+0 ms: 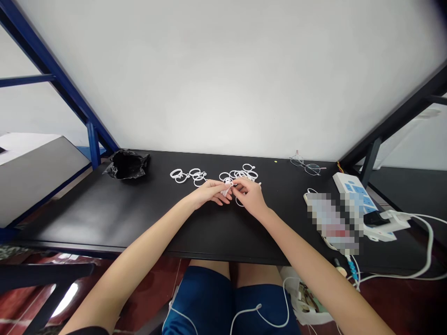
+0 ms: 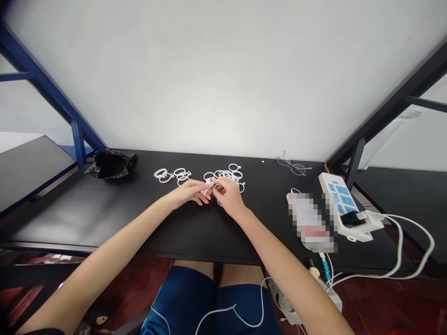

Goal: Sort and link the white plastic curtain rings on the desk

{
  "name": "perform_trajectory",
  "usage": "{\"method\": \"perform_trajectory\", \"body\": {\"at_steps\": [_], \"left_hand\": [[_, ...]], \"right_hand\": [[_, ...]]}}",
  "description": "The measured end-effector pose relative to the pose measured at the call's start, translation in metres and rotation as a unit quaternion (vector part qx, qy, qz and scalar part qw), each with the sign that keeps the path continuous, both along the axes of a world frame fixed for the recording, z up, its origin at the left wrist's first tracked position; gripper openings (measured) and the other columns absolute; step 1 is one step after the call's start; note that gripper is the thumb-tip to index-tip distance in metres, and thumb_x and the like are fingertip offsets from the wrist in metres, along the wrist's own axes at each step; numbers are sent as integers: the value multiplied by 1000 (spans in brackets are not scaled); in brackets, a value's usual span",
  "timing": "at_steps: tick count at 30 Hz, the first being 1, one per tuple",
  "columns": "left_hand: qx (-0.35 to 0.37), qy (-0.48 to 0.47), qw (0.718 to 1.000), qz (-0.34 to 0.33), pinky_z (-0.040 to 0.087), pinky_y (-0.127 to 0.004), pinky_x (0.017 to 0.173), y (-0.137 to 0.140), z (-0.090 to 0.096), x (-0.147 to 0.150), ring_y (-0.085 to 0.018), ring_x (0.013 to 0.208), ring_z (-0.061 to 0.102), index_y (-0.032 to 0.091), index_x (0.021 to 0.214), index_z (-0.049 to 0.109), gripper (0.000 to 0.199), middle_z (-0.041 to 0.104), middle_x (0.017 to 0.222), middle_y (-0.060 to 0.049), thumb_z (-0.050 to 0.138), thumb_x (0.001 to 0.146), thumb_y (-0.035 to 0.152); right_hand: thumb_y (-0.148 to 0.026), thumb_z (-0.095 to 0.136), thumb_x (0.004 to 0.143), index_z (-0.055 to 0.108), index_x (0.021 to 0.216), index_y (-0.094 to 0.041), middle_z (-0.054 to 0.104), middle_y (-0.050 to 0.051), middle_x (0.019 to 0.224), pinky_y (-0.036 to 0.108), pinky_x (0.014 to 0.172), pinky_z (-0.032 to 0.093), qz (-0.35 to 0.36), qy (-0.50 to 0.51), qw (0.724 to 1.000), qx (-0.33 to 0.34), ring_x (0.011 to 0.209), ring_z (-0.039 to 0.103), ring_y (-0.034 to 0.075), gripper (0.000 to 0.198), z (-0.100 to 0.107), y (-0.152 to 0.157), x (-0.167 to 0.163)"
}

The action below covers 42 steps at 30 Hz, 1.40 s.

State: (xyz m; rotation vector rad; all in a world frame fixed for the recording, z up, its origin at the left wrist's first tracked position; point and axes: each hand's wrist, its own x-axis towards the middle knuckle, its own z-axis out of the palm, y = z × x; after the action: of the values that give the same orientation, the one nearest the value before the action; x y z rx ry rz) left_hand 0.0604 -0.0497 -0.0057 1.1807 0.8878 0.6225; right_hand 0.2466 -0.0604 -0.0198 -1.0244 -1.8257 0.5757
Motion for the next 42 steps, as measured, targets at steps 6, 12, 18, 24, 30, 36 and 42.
{"method": "perform_trajectory", "body": {"at_steps": [6,12,18,24,30,36,42], "left_hand": [[-11,2,1000,-4,48,-21,51,0,-1,2,-13,57,65,11,79,68,45,69,76,-7,68,75,56],[-11,13,1000,-2,48,-21,50,1,-5,3,-13,57,64,12,78,64,44,66,72,-5,66,75,56],[9,-3,999,-42,48,-21,51,-2,-1,3,-13,59,64,12,79,64,44,63,71,-4,64,78,56],[18,-16,998,-63,49,-22,54,-5,4,3,-11,55,61,11,79,66,44,63,69,-3,64,79,55],[53,-21,997,-56,53,-23,60,-3,-2,2,-12,65,65,13,94,72,42,71,97,-12,66,79,52],[73,-25,992,-97,55,-24,61,-4,1,0,-14,68,68,14,106,70,42,70,108,-15,68,79,47],[96,-18,987,-127,56,-24,62,-7,6,-1,-15,74,69,15,110,69,39,69,111,-15,70,79,40]], "right_hand": [[-15,58,77,65,84,-19,67,2,81,23,54,50,-10,0,1000,16,63,63,13,10,-1,-4,-3],[-13,58,77,67,80,-19,70,3,85,23,54,48,-4,11,1000,28,69,65,14,11,1,-7,-6],[-13,60,74,67,80,-19,70,1,74,24,55,49,-29,25,999,-17,67,66,16,11,-1,-6,-6],[-16,52,82,63,65,-18,62,-2,57,23,53,41,9,-28,1000,0,50,53,11,21,-2,-6,-4],[-23,54,83,58,59,-17,57,-3,52,21,48,38,17,22,997,-71,47,51,11,26,2,-6,-2],[-21,54,82,58,57,-17,58,-2,52,22,51,39,10,22,998,-60,49,51,11,25,6,-7,-2],[-21,55,82,61,61,-17,58,-1,55,23,50,38,15,-2,998,-63,51,50,12,22,4,-5,2]]}}
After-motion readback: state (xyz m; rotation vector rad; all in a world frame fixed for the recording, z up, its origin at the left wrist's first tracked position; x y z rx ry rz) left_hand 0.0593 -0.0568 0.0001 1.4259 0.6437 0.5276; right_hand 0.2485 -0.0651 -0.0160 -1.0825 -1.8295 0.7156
